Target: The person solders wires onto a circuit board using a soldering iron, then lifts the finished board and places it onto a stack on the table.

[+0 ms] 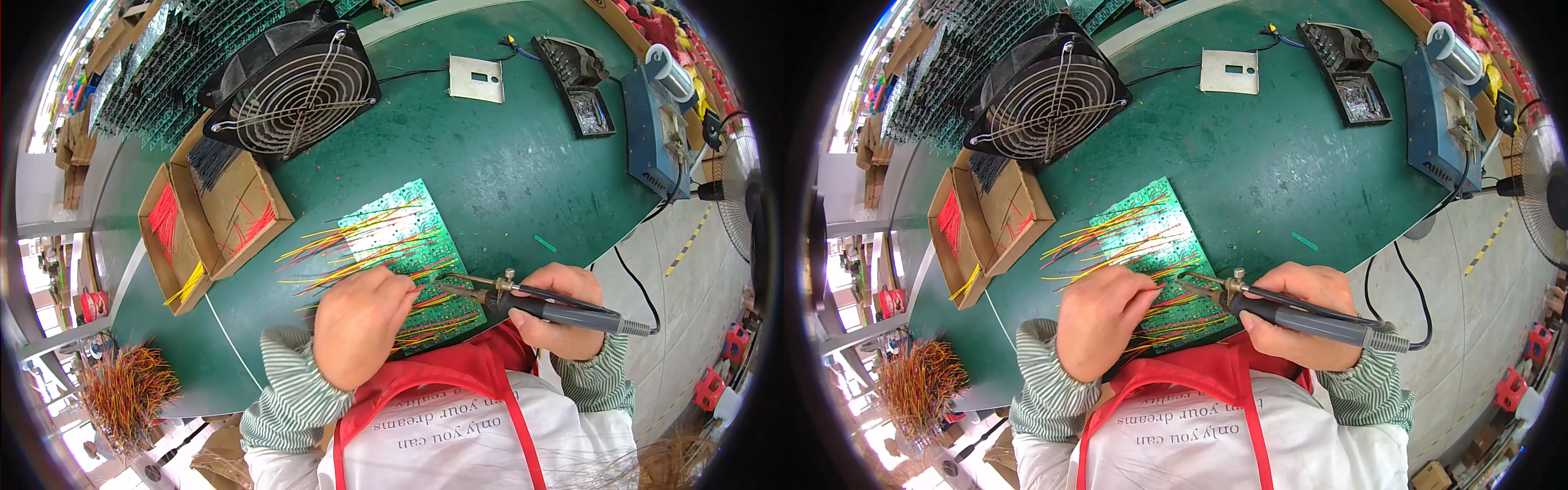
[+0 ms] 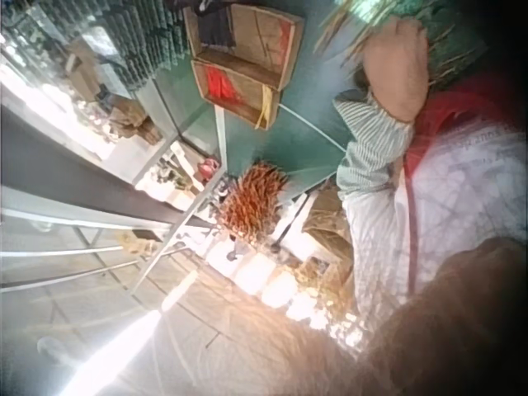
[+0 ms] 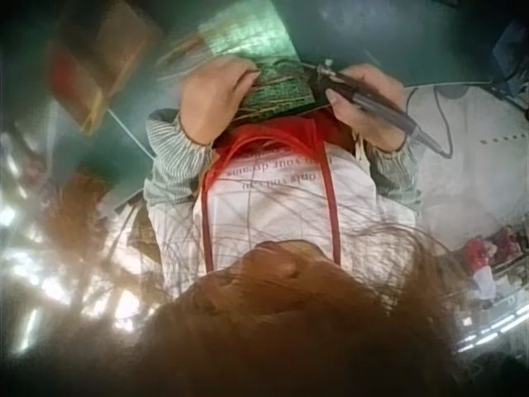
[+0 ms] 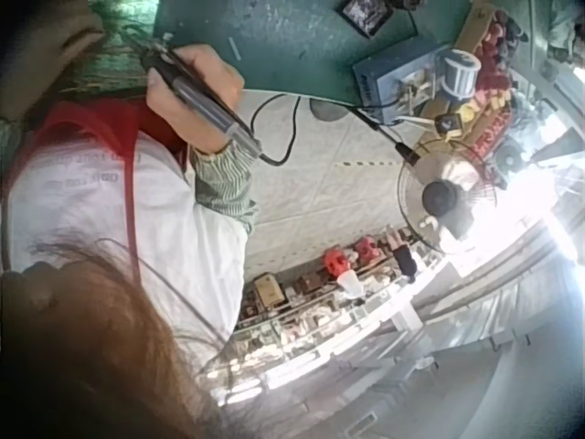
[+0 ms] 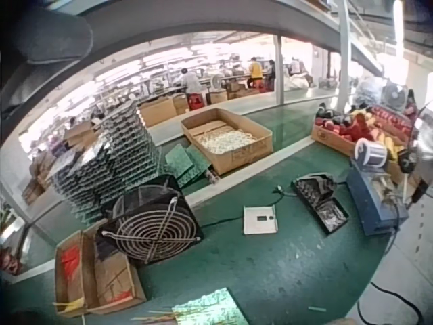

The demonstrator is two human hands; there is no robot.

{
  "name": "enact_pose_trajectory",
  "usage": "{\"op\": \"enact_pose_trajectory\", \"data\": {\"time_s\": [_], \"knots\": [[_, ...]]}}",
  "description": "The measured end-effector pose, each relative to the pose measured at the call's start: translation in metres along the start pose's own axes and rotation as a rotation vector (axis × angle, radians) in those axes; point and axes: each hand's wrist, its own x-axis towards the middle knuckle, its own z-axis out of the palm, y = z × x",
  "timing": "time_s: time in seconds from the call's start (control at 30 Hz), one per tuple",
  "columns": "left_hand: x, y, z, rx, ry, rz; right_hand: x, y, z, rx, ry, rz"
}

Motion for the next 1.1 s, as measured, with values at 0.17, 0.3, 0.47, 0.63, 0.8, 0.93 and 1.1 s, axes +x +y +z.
{"op": "enact_pose_trajectory", "data": {"time_s": [0.17,0.3,0.47,0.63,0.8,0.93,1.1], "knots": [[0.004,-0.008,0.009,0.011,-0.044,0.002,0.001,-0.001,0.001,0.01,0.02,0.013],[0.008,-0.008,0.01,-0.015,-0.079,-0.037,0.002,0.002,0.003,0.019,0.026,0.008],[0.011,-0.009,0.009,0.005,-0.125,-0.049,0.004,0.003,0.003,0.018,0.017,0.003],[0.014,-0.009,0.007,0.024,-0.162,-0.05,0.001,0.004,-0.001,-0.004,0.023,-0.022],[0.01,-0.007,0.003,0.002,-0.101,-0.067,-0.001,0.003,-0.005,-0.014,0.022,-0.015],[0.012,-0.002,-0.015,0.083,0.176,-0.083,-0.004,0.001,-0.009,-0.035,0.045,-0.019],[0.018,0.01,0.004,0.009,-0.017,0.014,-0.008,0.003,-0.016,-0.051,0.067,0.035]]}}
